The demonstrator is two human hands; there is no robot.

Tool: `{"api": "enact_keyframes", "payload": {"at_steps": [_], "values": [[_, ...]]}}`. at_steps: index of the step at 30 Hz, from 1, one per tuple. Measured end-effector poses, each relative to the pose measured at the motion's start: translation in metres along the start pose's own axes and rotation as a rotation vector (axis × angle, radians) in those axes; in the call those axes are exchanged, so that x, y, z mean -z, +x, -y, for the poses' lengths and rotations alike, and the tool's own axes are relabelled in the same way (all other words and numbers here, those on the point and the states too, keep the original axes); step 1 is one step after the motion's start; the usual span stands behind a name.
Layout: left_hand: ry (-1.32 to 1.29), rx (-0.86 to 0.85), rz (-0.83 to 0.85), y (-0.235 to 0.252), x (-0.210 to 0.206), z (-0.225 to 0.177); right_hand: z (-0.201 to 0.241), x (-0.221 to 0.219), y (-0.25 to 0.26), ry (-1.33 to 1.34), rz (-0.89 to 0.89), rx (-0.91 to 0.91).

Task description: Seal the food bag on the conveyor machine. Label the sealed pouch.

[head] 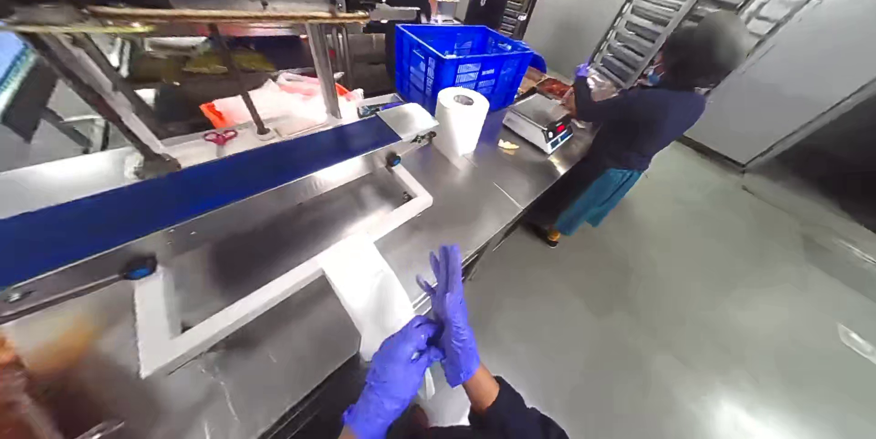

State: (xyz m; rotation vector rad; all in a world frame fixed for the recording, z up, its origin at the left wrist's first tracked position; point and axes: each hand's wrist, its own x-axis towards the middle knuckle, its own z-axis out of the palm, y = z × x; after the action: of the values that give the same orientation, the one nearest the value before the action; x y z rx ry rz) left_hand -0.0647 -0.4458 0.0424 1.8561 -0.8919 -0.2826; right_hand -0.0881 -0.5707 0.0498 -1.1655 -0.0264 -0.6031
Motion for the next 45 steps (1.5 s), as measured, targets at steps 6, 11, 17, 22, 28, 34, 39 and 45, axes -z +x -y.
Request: {"api": "enact_keyframes", "payload": {"at_steps": [6,11,17,22,28,34,39,45], "values": [[0.065,-0.005,-0.011,-0.003,-0.015,-0.007,-0.002,0.017,-0.002,0.138,0.153,0.048],[0.069,-0.056,0.108,-0.009,-0.024,-0.007,-0.003,0.029,-0.001,0.094,0.138,0.19],[0.026,0.138,0.119,-0.01,-0.017,-0.01,-0.02,0.03,-0.006,-0.105,-0.22,0.261],[0.109,0.345,0.264,-0.018,0.0,-0.002,-0.019,0.043,-0.007,-0.172,-0.349,0.157],[0.239,0.482,0.217,-0.034,0.026,0.006,-0.021,0.065,-0.009,-0.238,-0.44,-0.039],[0.309,0.583,0.276,-0.055,0.039,0.022,-0.035,0.071,-0.013,-0.332,-0.348,-0.313],[0.329,0.717,0.412,-0.074,0.04,0.034,-0.062,0.078,-0.022,-0.543,-0.058,-0.65],[0.303,0.834,0.461,-0.091,0.041,0.041,-0.101,0.101,-0.04,-0.767,0.152,-0.882]]}}
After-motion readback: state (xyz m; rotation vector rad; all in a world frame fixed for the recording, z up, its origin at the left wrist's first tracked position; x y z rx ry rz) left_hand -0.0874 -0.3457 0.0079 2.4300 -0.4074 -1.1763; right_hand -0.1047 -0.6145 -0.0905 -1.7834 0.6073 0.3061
